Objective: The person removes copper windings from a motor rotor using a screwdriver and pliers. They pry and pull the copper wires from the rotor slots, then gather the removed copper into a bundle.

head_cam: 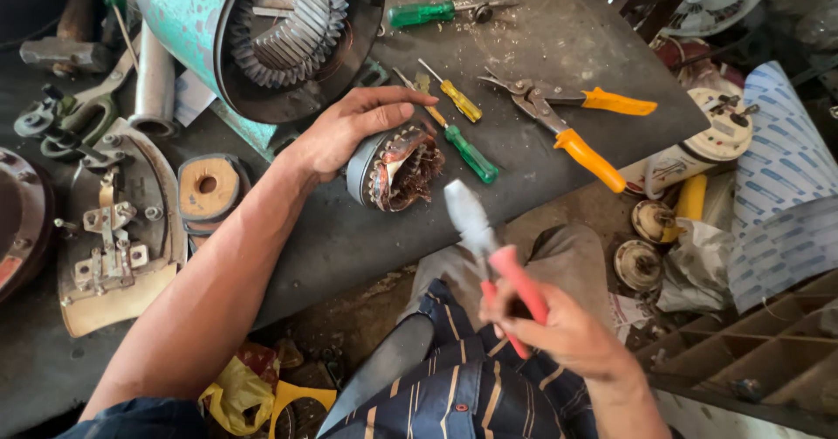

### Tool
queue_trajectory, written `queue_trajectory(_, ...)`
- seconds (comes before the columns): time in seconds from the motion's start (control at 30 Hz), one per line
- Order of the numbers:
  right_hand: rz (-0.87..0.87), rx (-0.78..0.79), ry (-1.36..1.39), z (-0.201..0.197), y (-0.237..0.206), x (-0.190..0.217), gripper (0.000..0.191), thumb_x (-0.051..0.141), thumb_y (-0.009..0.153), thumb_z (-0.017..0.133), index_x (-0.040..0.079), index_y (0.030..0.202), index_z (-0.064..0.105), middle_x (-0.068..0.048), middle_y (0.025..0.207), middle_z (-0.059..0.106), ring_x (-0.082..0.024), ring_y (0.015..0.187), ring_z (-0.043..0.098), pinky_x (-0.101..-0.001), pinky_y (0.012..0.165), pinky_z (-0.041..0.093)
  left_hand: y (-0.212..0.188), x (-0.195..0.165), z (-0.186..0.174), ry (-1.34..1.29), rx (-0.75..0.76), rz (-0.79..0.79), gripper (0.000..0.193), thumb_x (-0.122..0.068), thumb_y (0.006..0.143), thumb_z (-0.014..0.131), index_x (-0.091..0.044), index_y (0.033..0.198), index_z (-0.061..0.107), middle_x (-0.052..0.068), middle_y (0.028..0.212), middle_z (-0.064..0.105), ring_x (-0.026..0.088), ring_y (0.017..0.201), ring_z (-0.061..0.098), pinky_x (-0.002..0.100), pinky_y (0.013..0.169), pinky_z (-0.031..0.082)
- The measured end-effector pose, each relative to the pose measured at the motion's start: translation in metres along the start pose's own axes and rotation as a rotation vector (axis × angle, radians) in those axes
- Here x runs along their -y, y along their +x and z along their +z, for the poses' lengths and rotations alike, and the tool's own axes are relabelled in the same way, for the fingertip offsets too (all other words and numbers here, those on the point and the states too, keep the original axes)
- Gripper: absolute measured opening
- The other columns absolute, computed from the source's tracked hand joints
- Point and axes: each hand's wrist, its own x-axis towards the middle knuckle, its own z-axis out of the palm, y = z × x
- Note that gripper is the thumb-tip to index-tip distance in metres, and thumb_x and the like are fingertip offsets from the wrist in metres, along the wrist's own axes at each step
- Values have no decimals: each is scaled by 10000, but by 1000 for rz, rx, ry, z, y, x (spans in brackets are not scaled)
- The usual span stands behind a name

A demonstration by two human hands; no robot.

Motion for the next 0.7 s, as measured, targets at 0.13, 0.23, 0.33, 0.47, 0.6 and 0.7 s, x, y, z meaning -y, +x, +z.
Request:
queue_trajectory(0.13,-35,-362,-941,33,-2,19,327,60,801,669,100,1121,719,-43,1137,686,-228,1039,673,-381,896,505,-6,-2,7,45,-5,9,464,-307,1009,600,-11,1364,645,83,1073,751,118,936,699,258,834,563)
queue_trajectory(0.23,-140,-548,-1415,57,7,35,419,108,779,705,127,1198,689,-52,1149,645,-284,1017,608,-434,869,471,-10,-5,11,108,-13,19,465,-318,1004,603,-20,1358,654,80,1082,749,114,944,683,259,836,547)
queue_trajectory(0.33,-174,-613,-1562,74,9,48,464,125,761,699,173,1223,707,-53,1144,634,-291,993,607,-465,843,461,-14,-8,16,200,-31,71,455,-335,1008,610,-23,1334,670,65,1116,739,106,996,666,259,884,534)
queue_trajectory(0.47,-178,-678,-1647,86,5,56,419,170,773,670,148,1190,703,-71,1152,625,-296,990,601,-463,814,452,-17,-11,23,317,-59,117,451,-360,1007,612,-32,1308,683,49,1126,735,101,1007,645,267,901,522)
queue_trajectory(0.6,-125,-761,-1692,99,3,53,384,198,811,648,162,1189,702,-65,1142,619,-281,1002,600,-456,774,434,-20,-12,30,357,-132,91,436,-365,1004,625,-27,1266,709,65,1073,734,109,974,632,281,877,513)
queue_trajectory(0.7,-146,-812,-1655,106,3,47,357,227,828,652,147,1173,699,-59,1157,621,-277,1004,591,-455,756,420,-22,-12,35,443,-176,100,421,-370,1009,623,-30,1239,715,70,1069,754,107,995,647,277,910,511)
